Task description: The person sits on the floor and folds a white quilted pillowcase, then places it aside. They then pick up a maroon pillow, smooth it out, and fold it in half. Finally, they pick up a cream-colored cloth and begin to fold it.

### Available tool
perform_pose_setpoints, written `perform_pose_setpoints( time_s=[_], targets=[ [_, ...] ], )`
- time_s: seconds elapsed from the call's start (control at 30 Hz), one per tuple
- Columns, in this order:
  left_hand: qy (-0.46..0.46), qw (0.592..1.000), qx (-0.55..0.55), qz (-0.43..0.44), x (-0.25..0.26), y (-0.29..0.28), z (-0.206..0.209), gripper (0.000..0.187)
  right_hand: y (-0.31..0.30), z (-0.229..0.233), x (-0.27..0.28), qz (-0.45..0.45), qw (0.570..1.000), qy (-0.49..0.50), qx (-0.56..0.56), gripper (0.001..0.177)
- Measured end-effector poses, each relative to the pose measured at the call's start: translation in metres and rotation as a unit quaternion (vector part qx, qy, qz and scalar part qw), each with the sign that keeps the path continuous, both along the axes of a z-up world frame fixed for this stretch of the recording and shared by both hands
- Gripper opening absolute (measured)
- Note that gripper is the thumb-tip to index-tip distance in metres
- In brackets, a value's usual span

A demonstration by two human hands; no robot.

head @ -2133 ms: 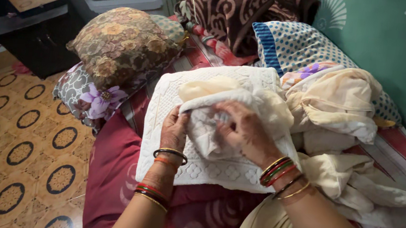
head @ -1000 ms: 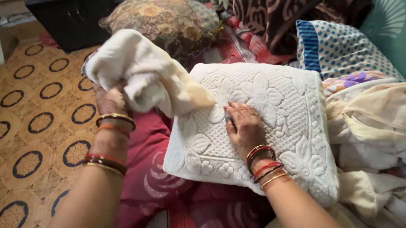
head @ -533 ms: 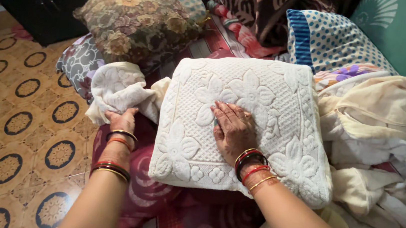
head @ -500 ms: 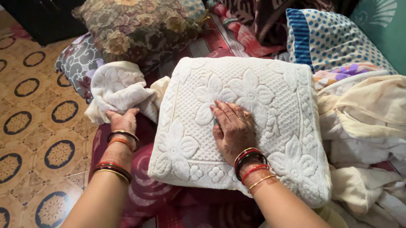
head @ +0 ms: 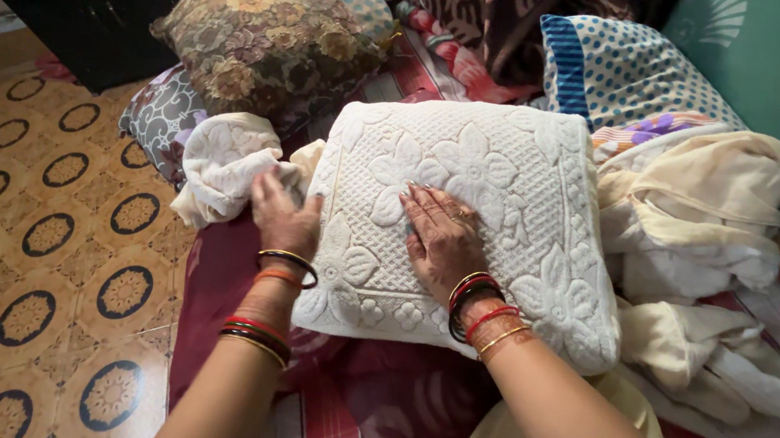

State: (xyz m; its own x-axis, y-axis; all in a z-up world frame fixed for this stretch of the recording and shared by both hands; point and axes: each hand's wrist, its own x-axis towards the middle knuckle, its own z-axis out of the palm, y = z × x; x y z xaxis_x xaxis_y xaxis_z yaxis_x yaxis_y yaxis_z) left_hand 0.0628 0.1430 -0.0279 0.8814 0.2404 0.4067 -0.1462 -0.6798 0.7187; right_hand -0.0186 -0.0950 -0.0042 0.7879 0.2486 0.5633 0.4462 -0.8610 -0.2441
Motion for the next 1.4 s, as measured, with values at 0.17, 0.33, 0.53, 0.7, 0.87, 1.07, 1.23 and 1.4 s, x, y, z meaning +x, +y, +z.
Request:
perform_pose_setpoints(
  time_s=[0.17,0.33,0.53,0.7,0.87,1.07,1.23,1.4],
  targets=[
    [-0.017,0.991,0.115,-0.064,-0.021,-0.047,0.005,0.082,-0.014,0.001,-0.011,0.013,0.999,0.02,-0.032,0.059],
    [0.029,0.984,0.117,-0.131,-0.048,-0.089,0.017,0.075,-0.034,0.001,-0.021,-0.004,0.999,0.025,-0.047,0.055],
    [-0.012,0.968,0.151,-0.202,-0.064,-0.125,0.019,0.077,-0.065,0.0,-0.035,-0.023,0.999,0.038,-0.017,0.059],
    [-0.011,0.951,0.187,-0.245,-0.072,-0.162,0.012,0.08,-0.103,0.002,-0.043,-0.021,0.997,0.052,0.054,0.057],
    [-0.024,0.928,0.162,-0.336,-0.083,-0.2,0.006,0.078,-0.155,-0.002,-0.046,0.014,0.991,0.092,0.1,0.045],
    [-0.015,0.905,0.122,-0.407,-0.106,-0.226,0.014,0.07,-0.224,-0.013,-0.065,-0.09,0.98,0.165,0.064,0.049],
    [-0.004,0.902,0.133,-0.411,-0.105,-0.219,0.013,0.071,-0.292,-0.07,-0.094,-0.332,0.864,0.378,0.006,0.055],
    [-0.013,0.902,0.13,-0.411,-0.102,-0.214,0.009,0.07,-0.339,-0.152,-0.094,-0.349,0.845,0.393,-0.095,0.055]
  ],
)
